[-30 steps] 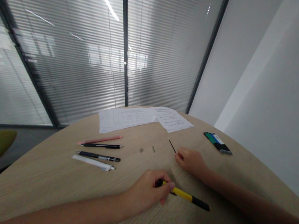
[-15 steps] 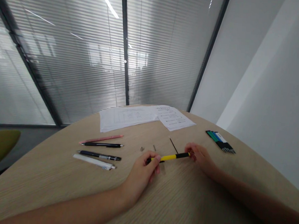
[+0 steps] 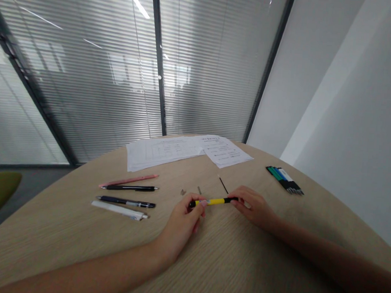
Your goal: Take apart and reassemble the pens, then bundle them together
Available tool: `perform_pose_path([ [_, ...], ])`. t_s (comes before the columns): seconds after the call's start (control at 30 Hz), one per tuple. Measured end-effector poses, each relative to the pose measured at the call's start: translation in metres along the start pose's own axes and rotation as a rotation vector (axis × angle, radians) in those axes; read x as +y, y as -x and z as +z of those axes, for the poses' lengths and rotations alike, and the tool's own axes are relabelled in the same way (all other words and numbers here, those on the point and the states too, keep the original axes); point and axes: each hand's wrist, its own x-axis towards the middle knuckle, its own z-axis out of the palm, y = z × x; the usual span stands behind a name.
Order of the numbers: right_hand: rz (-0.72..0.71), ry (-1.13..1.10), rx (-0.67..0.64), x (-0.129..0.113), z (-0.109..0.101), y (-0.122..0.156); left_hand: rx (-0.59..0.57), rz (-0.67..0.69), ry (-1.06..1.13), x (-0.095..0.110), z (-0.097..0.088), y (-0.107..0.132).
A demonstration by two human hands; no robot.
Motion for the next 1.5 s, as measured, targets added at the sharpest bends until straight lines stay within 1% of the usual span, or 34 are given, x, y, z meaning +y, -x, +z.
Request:
perform_pose_path([
  [0.2, 0.002, 0.062, 0.092, 0.008, 0.002, -0.002, 0.042, -0.008, 0.044, 0.003, 0.001, 0.001],
  [0.3, -0.024, 0.07, 0.095, 0.012, 0.002, -0.004, 0.062, -0.021, 0.055, 0.004, 0.001, 0.002],
  [0.5, 0.02, 0.086, 0.095, 0.019, -0.002, -0.007, 0.063, -0.016, 0.079, 0.003, 0.001, 0.001],
  [0.6, 0.025, 0.086, 0.121, 0.02, -0.002, -0.007, 0.063, -0.017, 0.083, 0.002, 0.001, 0.001],
  [0.73, 0.027, 0.093, 0.118, 0.026, -0.004, -0.009, 0.067, -0.018, 0.108, 0.004, 0.001, 0.002],
  [0.8, 0.07, 0.113, 0.134, 0.034, -0.007, -0.009, 0.072, -0.011, 0.112, 0.005, 0.001, 0.003],
  [0.83, 0.114, 0.126, 0.154, 0.04, -0.008, -0.009, 0.072, -0.008, 0.112, 0.005, 0.0, 0.003],
  [0.9, 0.239, 0.146, 0.218, 0.051, -0.011, -0.009, 0.065, -0.006, 0.108, 0.005, 0.0, 0.003],
  [0.97, 0.354, 0.15, 0.244, 0.058, -0.012, -0.009, 0.055, -0.008, 0.102, 0.005, 0.001, 0.003],
  [1.03, 0.395, 0.139, 0.203, 0.061, -0.011, -0.008, 0.048, -0.011, 0.099, 0.005, 0.001, 0.002],
  [1.1, 0.397, 0.143, 0.139, 0.059, -0.01, -0.008, 0.036, -0.014, 0.097, 0.004, 0.001, 0.002],
  [1.2, 0.443, 0.199, 0.068, 0.054, -0.006, -0.008, 0.009, -0.003, 0.086, 0.002, 0.001, 0.001],
  [1.33, 0.482, 0.285, 0.041, 0.053, -0.003, -0.009, -0.042, 0.006, 0.054, 0.001, 0.0, 0.0],
  [1.4, 0.459, 0.333, 0.028, 0.054, -0.002, -0.01, -0.071, -0.002, 0.035, 0.001, 0.0, 0.0],
  [1.5, 0.381, 0.378, -0.027, 0.057, -0.001, -0.011, -0.114, -0.017, -0.005, 0.0, 0.001, 0.001],
])
